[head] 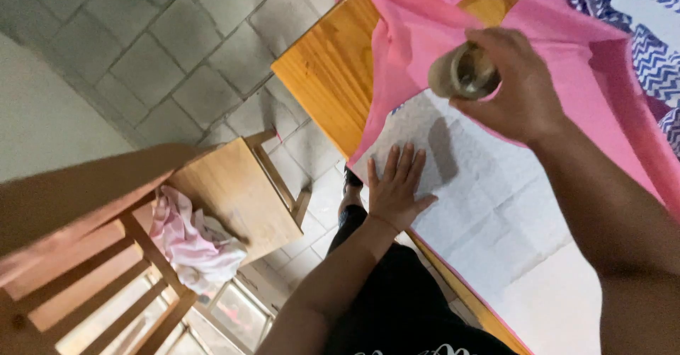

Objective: The person places a white paper pattern onto a pink fabric laid out on a wooden table. Using a blue pen, they trace the outline of the pattern onto the fabric, carefully following the curves and edges of the template.

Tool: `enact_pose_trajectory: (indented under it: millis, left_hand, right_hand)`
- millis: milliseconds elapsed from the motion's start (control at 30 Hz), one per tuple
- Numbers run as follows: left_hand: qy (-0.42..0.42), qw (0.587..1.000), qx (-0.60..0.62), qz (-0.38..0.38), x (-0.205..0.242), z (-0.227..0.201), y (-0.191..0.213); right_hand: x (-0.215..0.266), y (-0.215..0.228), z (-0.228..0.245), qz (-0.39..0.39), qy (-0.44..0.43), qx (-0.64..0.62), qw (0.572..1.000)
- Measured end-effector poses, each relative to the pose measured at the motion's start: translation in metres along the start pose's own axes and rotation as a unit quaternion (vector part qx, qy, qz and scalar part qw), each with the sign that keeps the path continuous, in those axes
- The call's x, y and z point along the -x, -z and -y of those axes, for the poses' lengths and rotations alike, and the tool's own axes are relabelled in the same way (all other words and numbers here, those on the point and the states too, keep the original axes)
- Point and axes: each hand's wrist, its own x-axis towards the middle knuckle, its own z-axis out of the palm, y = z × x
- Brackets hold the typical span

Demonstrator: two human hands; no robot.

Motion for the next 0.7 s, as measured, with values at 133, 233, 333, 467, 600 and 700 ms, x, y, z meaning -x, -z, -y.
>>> enact_pose_trajectory:
  millis: [133,233,333,467,600,700]
  left_hand:
    - [0.009,0.999,-0.002,0.045,0.007,-0.005,0.024]
    - [0.005,0.999,-0.025,0.03,0.007,-0.005,0.021]
    - [0.003,1.0,-0.023,-0.003,0.008,-0.007,0.019]
    - [0.01,1.0,-0.003,-0.012,0.008,-0.007,0.019]
    - [0.009,0.999,0.02,-0.026,0.005,-0.008,0.022]
    - [0.009,1.0,0.019,-0.018,0.003,-0.01,0.033]
  right_hand:
    - [0.069,-0.046,0.037,0.0,-0.041,0.009,0.999]
    - [0.094,-0.06,0.043,0.015,-0.074,-0.002,0.997]
    - [0.104,-0.071,0.041,0.016,-0.079,-0.006,0.997]
    - [0.106,-0.092,0.034,0.032,-0.068,-0.015,0.997]
    - [0.105,-0.107,0.023,0.048,-0.034,0.007,0.998]
    - [0.104,-0.112,0.019,0.041,-0.042,0.01,0.998]
